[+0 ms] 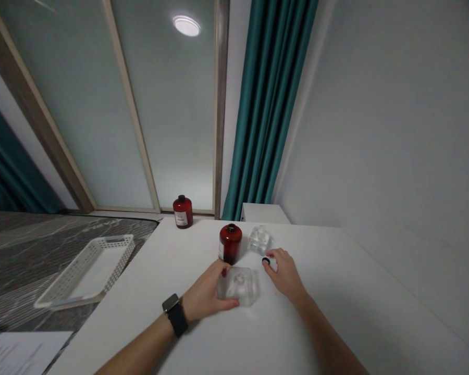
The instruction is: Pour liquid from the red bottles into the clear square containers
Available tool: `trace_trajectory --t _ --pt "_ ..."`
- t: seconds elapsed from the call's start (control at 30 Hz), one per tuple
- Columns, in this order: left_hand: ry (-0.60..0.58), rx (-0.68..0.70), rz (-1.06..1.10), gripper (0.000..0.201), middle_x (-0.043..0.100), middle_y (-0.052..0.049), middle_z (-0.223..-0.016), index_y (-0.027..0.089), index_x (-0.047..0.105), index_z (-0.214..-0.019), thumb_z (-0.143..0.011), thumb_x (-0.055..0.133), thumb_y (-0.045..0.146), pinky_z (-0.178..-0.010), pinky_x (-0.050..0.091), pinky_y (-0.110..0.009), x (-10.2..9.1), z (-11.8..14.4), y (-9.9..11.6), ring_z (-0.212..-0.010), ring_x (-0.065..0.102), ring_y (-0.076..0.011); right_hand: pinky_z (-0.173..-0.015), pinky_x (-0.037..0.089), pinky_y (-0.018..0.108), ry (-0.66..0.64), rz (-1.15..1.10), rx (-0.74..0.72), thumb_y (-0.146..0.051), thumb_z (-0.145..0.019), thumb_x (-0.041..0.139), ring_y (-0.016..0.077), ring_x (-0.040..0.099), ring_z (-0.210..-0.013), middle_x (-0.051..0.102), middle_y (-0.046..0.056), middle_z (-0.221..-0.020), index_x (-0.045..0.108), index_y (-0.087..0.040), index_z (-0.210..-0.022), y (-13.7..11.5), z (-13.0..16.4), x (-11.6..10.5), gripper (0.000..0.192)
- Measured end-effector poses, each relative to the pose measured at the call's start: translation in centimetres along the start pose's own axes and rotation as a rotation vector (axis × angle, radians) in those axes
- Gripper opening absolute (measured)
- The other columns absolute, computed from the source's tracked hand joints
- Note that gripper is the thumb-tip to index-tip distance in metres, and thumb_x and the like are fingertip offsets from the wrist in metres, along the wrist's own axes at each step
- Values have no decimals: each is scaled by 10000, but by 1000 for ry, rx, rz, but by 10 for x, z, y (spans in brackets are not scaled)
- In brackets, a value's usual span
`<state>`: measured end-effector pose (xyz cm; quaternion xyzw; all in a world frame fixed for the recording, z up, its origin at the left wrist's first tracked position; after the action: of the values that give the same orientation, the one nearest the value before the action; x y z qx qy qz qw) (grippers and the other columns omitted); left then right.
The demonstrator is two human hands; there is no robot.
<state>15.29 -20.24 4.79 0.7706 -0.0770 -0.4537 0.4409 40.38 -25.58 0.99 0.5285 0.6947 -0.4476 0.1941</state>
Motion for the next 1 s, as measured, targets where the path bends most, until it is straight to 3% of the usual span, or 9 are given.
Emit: trace_trajectory --t 0.4,0.6,0.73,1.0 --pt "-1 -16 -28 505 595 -41 -1012 190 509 -1037 -643 816 262 -798 465 -347 0 -1 0 -919 579 -243 -798 448 404 -25 -47 -4 -167 -817 563 270 594 -877 659 61 -885 594 -202 -964 -6 -2 3 155" --pt "36 1 -69 520 602 -52 -991 198 521 -1029 -626 838 289 -781 467 -362 -2 -3 0 -895 580 -255 -841 486 370 -44 -177 -69 -186 -918 462 235 596 -923 617 58 -910 630 -226 -962 -42 1 -6 178" --pt "21 -12 -100 542 603 -54 -995 197 518 -1037 -625 845 328 -772 462 -358 -2 -3 -2 -883 573 -250 -794 491 337 -22 -376 -58 -244 -938 494 219 596 -888 606 53 -909 619 -224 -934 -63 3 -11 127" --pt "24 -13 -128 548 605 -39 -944 200 507 -990 -598 852 366 -727 442 -338 -3 -4 -2 -826 569 -239 -765 491 330 55 -620 48 -263 -881 589 206 608 -833 633 28 -865 556 -230 -902 -69 8 -8 51"
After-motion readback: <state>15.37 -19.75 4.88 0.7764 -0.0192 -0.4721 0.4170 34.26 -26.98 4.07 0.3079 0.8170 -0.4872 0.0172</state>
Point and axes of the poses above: each hand's wrist, its own z-axis away from the middle knuckle, its own x-axis out of the palm, y = z × x, the point moved 3 cm from there along -z, towards the middle knuckle
